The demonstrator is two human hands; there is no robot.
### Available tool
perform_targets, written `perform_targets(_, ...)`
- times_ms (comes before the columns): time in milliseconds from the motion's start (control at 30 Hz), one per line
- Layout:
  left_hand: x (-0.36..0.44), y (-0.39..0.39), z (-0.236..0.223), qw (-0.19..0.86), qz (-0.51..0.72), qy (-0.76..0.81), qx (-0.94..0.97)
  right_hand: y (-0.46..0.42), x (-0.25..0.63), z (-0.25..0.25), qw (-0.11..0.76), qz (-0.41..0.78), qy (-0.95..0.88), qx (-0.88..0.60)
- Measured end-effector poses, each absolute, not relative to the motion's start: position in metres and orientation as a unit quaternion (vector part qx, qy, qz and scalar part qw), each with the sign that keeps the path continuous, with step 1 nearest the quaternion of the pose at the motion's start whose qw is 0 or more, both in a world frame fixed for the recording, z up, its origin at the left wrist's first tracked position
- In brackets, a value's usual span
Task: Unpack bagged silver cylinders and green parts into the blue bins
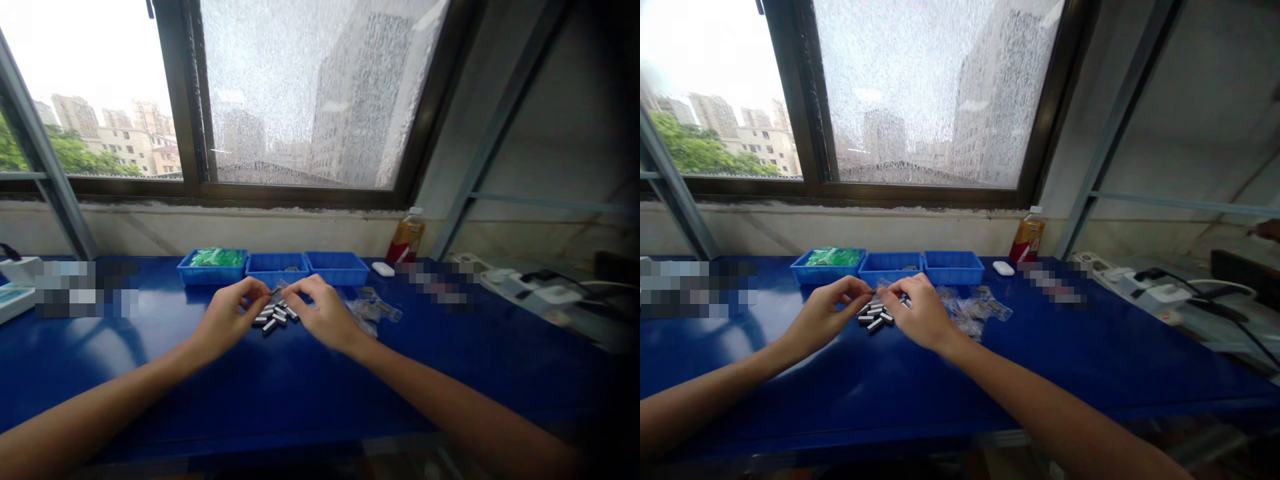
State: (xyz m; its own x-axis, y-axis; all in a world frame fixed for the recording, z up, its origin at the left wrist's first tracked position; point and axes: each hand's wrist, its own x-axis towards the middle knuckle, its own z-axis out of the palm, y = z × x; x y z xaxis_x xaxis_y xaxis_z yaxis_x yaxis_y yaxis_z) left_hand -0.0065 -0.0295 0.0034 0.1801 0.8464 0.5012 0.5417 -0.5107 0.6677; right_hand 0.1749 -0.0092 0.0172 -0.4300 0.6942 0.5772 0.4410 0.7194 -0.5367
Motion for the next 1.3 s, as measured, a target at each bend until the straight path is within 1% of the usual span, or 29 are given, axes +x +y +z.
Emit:
perform_targets(67, -0.008, -0.031, 0.002, 0.081, 0.423, 0.434, 0.791, -0.007, 0.173, 0.018, 0.396, 0.265, -0.802, -0.360)
perform_targets(100, -0.008, -0.032, 0.002, 0.053, 0.416, 0.414, 0.808, -0.006, 0.173, 0.017, 0.393, 0.310, -0.786, -0.363)
perform_targets(167, -0.007, -0.034, 0.003, 0.029, 0.408, 0.387, 0.827, -0.005, 0.172, 0.015, 0.405, 0.367, -0.754, -0.364)
perform_targets(233, -0.006, -0.034, 0.005, 0.044, 0.403, 0.396, 0.824, -0.003, 0.172, 0.013, 0.424, 0.377, -0.738, -0.364)
perform_targets(300, -0.004, -0.034, 0.008, 0.123, 0.405, 0.430, 0.797, -0.003, 0.173, 0.012, 0.439, 0.332, -0.749, -0.368)
perform_targets(367, -0.004, -0.032, 0.010, 0.272, 0.420, 0.453, 0.738, -0.003, 0.175, 0.011, 0.448, 0.242, -0.781, -0.360)
perform_targets(433, -0.004, -0.030, 0.009, 0.423, 0.440, 0.441, 0.658, -0.005, 0.176, 0.011, 0.454, 0.150, -0.814, -0.330)
perform_targets(467, -0.004, -0.028, 0.008, 0.472, 0.448, 0.429, 0.627, -0.006, 0.176, 0.010, 0.456, 0.114, -0.828, -0.306)
perform_targets(533, -0.004, -0.026, 0.005, 0.499, 0.455, 0.418, 0.608, -0.007, 0.176, 0.010, 0.458, 0.078, -0.846, -0.263)
perform_targets(600, -0.004, -0.025, 0.004, 0.470, 0.455, 0.423, 0.627, -0.008, 0.176, 0.010, 0.456, 0.099, -0.846, -0.256)
perform_targets(633, -0.004, -0.025, 0.004, 0.449, 0.456, 0.427, 0.639, -0.008, 0.176, 0.011, 0.455, 0.134, -0.839, -0.267)
perform_targets(767, -0.003, -0.026, 0.006, 0.376, 0.465, 0.427, 0.679, -0.006, 0.175, 0.012, 0.442, 0.335, -0.771, -0.313)
perform_targets(833, -0.003, -0.027, 0.006, 0.352, 0.460, 0.429, 0.693, -0.006, 0.174, 0.011, 0.418, 0.388, -0.761, -0.311)
perform_targets(933, -0.003, -0.027, 0.002, 0.344, 0.443, 0.431, 0.707, -0.007, 0.171, 0.010, 0.388, 0.375, -0.778, -0.322)
perform_targets(1100, -0.005, -0.023, -0.003, 0.329, 0.421, 0.445, 0.718, 0.006, 0.176, 0.012, 0.410, 0.332, -0.782, -0.334)
perform_targets(1167, -0.005, -0.023, -0.004, 0.295, 0.405, 0.456, 0.735, 0.018, 0.184, 0.015, 0.443, 0.325, -0.763, -0.340)
perform_targets(1300, -0.005, -0.029, -0.002, 0.179, 0.327, 0.430, 0.823, 0.044, 0.206, 0.020, 0.507, 0.313, -0.708, -0.379)
